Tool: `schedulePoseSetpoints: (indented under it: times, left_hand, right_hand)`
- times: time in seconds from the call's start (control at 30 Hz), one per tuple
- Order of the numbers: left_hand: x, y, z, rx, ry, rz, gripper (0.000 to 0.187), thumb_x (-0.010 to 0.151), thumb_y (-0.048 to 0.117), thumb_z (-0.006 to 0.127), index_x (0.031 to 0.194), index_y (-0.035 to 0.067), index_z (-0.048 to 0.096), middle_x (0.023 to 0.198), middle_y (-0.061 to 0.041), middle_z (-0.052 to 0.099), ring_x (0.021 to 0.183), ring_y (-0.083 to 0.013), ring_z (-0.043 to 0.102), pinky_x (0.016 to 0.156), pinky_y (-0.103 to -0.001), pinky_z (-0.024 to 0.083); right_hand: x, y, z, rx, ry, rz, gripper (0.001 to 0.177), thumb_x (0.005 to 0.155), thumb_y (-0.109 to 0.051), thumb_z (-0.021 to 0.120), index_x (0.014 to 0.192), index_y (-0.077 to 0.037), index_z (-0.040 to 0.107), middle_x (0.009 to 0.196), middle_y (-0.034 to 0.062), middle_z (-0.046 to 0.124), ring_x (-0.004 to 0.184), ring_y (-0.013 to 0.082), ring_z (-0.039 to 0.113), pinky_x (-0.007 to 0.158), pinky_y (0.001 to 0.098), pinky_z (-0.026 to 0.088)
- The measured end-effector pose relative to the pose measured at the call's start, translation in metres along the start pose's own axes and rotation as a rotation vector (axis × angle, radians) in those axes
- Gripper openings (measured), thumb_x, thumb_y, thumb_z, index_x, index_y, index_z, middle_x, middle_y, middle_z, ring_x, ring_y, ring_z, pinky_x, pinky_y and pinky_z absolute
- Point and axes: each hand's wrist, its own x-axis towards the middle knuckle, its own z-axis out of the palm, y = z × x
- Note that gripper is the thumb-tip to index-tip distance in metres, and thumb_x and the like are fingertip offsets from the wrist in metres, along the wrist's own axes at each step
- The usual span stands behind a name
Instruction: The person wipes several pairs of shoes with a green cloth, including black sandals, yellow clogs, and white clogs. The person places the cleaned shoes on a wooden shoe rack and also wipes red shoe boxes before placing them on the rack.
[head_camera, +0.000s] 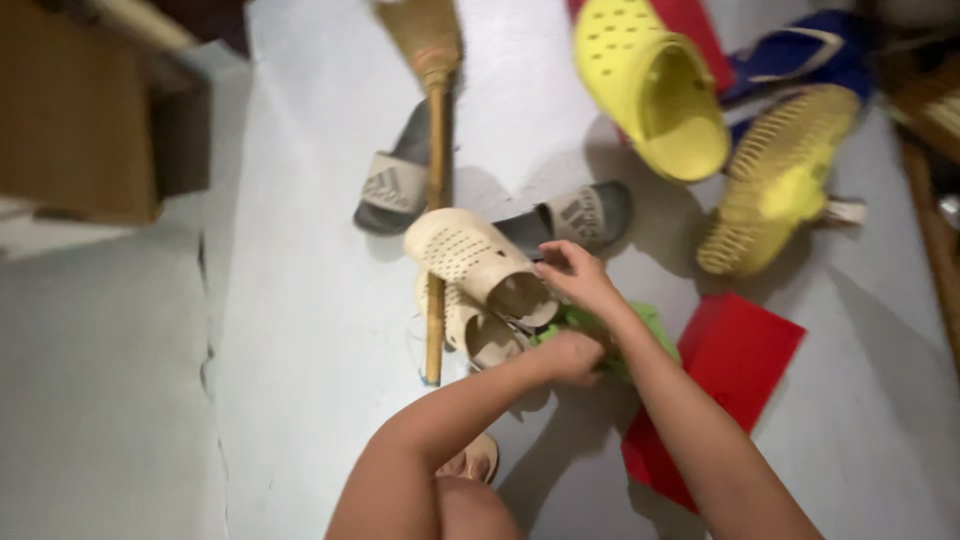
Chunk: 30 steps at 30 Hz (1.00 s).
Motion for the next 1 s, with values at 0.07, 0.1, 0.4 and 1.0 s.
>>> schedulePoseSetpoints:
  times: [0.07,0.1,0.4,1.0]
  left_hand:
    - [-0.016,0.019,-0.027,-0.117,-0.182,-0.157,0.044,0.081,0.027,0.071,0.12,0.007,0.074,0.108,-0.021,0.074,0.101,-0.038,0.07,0.09,-0.046,0.053]
    - [-0.028,0.027,-0.043,-0.202,-0.252,-0.212,0.044,0.082,0.029,0.069,0.119,0.007,0.074,0.107,-0.02,0.074,0.099,-0.0353,0.07,0.089,-0.044,0.054]
    - [-0.173,0.04,-0.204,-1.163,0.486,-0.433,0.064,0.077,0.028,0.06,0.133,-0.003,0.063,0.12,-0.017,0.071,0.106,-0.0272,0.068,0.097,-0.038,0.055]
    - [-0.097,0.098,-0.25,-1.386,1.154,-0.494,0.057,0.082,0.011,0.071,0.137,0.0,0.057,0.122,-0.014,0.067,0.111,-0.0303,0.066,0.095,-0.045,0.056]
  right_hand:
    - [0.007,-0.015,0.001,-0.246,-0.11,-0.103,0.072,0.077,-0.04,0.085,0.135,-0.007,0.059,0.126,0.0165,0.065,0.116,0.0312,0.064,0.098,0.0416,0.052]
    - [0.01,-0.02,0.003,-0.365,-0.16,-0.158,0.083,0.071,-0.041,0.089,0.139,-0.006,0.056,0.131,0.0199,0.061,0.121,0.0355,0.06,0.101,0.0447,0.05]
    - [0.019,-0.034,0.03,-0.634,-0.143,-0.196,0.09,0.072,-0.034,0.085,0.153,-0.02,0.05,0.149,0.0148,0.05,0.134,0.0383,0.049,0.109,0.051,0.042]
    - [0.185,-0.102,-0.145,0.707,0.341,0.212,0.058,0.094,-0.024,0.058,0.148,-0.008,0.044,0.134,0.0178,0.059,0.123,0.0352,0.058,0.103,0.0484,0.046]
